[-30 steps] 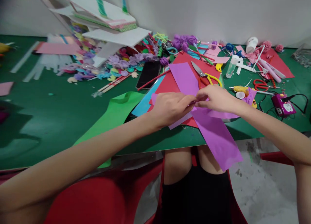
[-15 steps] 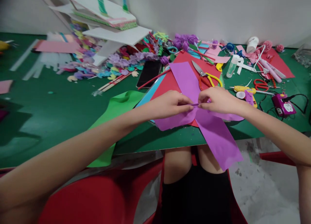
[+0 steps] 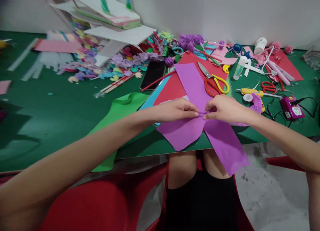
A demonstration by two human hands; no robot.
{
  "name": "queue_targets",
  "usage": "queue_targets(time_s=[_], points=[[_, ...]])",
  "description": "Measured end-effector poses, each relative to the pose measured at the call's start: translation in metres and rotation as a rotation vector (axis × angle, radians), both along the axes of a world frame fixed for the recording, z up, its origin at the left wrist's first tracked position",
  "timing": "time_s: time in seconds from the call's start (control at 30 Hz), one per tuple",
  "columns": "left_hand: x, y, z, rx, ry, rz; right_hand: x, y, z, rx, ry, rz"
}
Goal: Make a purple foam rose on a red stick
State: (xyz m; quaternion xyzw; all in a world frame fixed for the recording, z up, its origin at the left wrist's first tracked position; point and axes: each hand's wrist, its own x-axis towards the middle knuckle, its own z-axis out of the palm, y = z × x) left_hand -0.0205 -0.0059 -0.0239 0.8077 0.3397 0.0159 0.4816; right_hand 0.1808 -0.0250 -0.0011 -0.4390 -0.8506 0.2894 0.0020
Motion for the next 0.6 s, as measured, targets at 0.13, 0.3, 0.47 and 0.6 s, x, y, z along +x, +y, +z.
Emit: queue_targets(time_s=[0.13, 0.3, 0.47, 0.6], points=[[-0.0022, 0.0012, -0.0016, 0.002, -0.011, -0.007, -0.0012, -0.0019, -0.0036, 0.005, 0.075, -0.046], [-0.0018, -0.0011, -0.0004, -0.105, -0.015, -0.022, -0.0021, -0.0048, -0.0037, 0.124, 0.148, -0.043], [-0.0037, -0.0029, 0.0004, -0.185, -0.055, 0.032, 0.0014, -0.0069, -0.0067, 0.385, 0.126, 0.065], [-0.0059, -0.0051, 0.0026, -0.271, -0.111, 0.087, 0.0046, -0.0074, -0.0046, 0.478, 0.099, 0.168]])
